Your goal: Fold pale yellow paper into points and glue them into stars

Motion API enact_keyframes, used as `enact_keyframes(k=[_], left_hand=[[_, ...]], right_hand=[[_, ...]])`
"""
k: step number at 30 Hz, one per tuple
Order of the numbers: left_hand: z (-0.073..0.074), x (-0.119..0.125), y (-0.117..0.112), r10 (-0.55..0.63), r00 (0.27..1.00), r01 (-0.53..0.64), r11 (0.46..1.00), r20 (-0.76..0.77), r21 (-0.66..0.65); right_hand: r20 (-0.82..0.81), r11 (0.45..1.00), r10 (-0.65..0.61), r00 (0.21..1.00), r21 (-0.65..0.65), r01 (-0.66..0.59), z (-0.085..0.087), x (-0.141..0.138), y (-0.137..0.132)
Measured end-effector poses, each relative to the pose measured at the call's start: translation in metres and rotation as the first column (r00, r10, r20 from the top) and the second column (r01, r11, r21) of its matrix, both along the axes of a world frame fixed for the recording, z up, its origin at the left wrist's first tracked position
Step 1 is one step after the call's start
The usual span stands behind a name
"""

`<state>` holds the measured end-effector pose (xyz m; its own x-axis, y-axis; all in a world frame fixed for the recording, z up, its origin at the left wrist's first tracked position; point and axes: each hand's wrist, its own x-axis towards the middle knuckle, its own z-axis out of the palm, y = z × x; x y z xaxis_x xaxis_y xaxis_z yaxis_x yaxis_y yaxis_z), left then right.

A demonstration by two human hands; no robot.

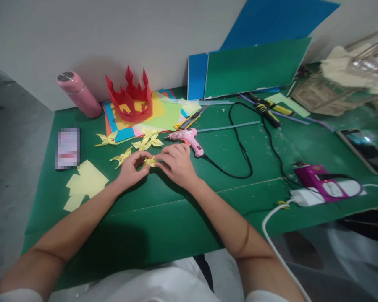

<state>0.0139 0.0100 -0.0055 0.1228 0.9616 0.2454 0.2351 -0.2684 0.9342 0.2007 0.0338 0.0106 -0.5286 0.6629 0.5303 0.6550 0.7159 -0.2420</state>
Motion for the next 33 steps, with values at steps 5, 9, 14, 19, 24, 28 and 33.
enact_keyframes(k=[5, 9, 14, 19, 24, 28, 33], left_hand=[[0.0010, 0.0007, -0.0002, -0.015, 1.000, 0.015, 1.000, 0.024, -0.024], [0.0007, 0.0009, -0.0002, -0.024, 0.999, 0.025, 0.999, 0.034, -0.044], [0.0010, 0.0006, 0.0000, -0.054, 0.998, 0.055, 0.998, 0.041, -0.044], [0.0055, 0.0008, -0.0007, -0.082, 0.996, 0.083, 0.996, -0.030, 0.030], [0.0068, 0.0014, -0.0010, -0.077, 0.991, 0.087, 0.992, -0.109, 0.089], [0.0077, 0.0003, -0.0011, -0.117, 0.979, 0.140, 0.981, -0.165, 0.134], [0.0082, 0.0004, -0.0014, -0.102, 0.976, 0.142, 0.968, -0.193, 0.206]], right_hand=[[-0.014, 1.000, -0.005, 1.000, 0.017, 0.005, 0.0005, 0.0001, 0.0003], [-0.024, 0.996, -0.001, 1.000, 0.086, 0.003, 0.0007, 0.0000, 0.0004], [0.020, 0.989, -0.017, 1.000, 0.148, 0.014, 0.0016, -0.0015, -0.0005], [0.097, 0.987, -0.049, 0.994, 0.160, 0.033, 0.0000, -0.0033, -0.0013], [0.145, 0.981, -0.053, 0.988, 0.195, 0.024, -0.0020, -0.0038, -0.0015], [0.156, 0.981, -0.062, 0.986, 0.191, 0.032, -0.0014, -0.0040, -0.0021], [0.158, 0.978, -0.059, 0.986, 0.206, 0.025, -0.0014, -0.0048, -0.0023]])
